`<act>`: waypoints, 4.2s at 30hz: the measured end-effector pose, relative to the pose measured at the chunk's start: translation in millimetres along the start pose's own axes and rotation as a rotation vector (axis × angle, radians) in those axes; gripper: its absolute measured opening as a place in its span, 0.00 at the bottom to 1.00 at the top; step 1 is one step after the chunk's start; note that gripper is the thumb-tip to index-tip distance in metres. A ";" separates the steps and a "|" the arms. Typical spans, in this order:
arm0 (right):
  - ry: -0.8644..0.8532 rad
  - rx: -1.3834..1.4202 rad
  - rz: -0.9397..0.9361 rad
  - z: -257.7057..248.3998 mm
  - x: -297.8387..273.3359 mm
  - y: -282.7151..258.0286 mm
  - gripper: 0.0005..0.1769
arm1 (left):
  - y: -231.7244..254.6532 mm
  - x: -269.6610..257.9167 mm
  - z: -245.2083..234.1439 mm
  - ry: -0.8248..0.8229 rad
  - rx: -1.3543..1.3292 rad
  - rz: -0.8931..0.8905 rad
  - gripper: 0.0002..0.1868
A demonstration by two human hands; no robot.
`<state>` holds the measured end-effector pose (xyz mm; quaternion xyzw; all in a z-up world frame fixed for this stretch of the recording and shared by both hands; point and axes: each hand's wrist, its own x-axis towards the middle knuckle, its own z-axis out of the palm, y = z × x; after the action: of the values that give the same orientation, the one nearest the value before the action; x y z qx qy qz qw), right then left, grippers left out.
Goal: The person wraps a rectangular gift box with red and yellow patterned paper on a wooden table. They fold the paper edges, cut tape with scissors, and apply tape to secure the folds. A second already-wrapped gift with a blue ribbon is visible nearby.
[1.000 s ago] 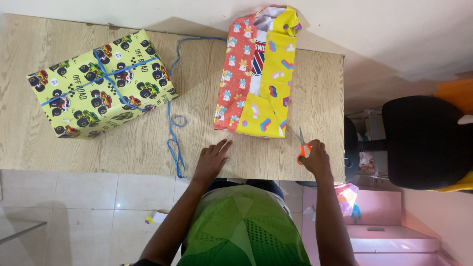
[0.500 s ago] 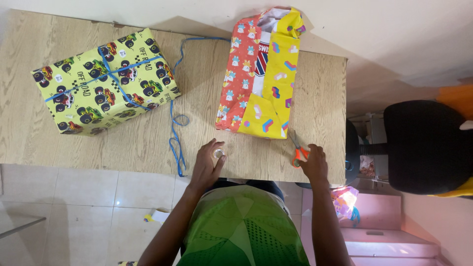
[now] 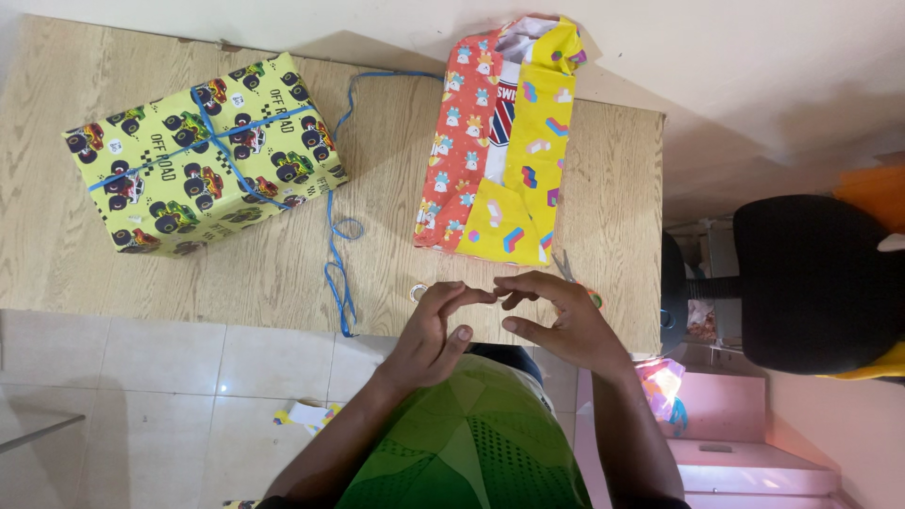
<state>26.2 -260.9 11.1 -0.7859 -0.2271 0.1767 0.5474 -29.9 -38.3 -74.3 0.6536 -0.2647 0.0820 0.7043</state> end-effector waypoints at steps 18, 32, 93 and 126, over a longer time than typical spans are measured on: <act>0.235 -0.282 -0.037 12.1 2.3 20.8 0.06 | -10.3 1.3 4.1 0.119 0.240 -0.186 0.26; -0.008 -0.711 -0.146 23.3 56.0 87.8 0.39 | -102.4 34.5 -30.4 0.349 0.958 -0.348 0.17; 0.043 -0.012 0.100 -12.0 133.6 158.1 0.27 | -148.6 34.5 43.7 0.293 1.283 -0.338 0.41; -0.429 -0.241 0.408 -12.1 216.3 115.4 0.10 | -158.1 29.8 56.1 0.570 1.100 -0.319 0.38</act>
<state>231.9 -185.6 -99.7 -0.8191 -0.1944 0.4165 0.3432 53.4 -120.1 -198.4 0.9035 0.1143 0.2707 0.3121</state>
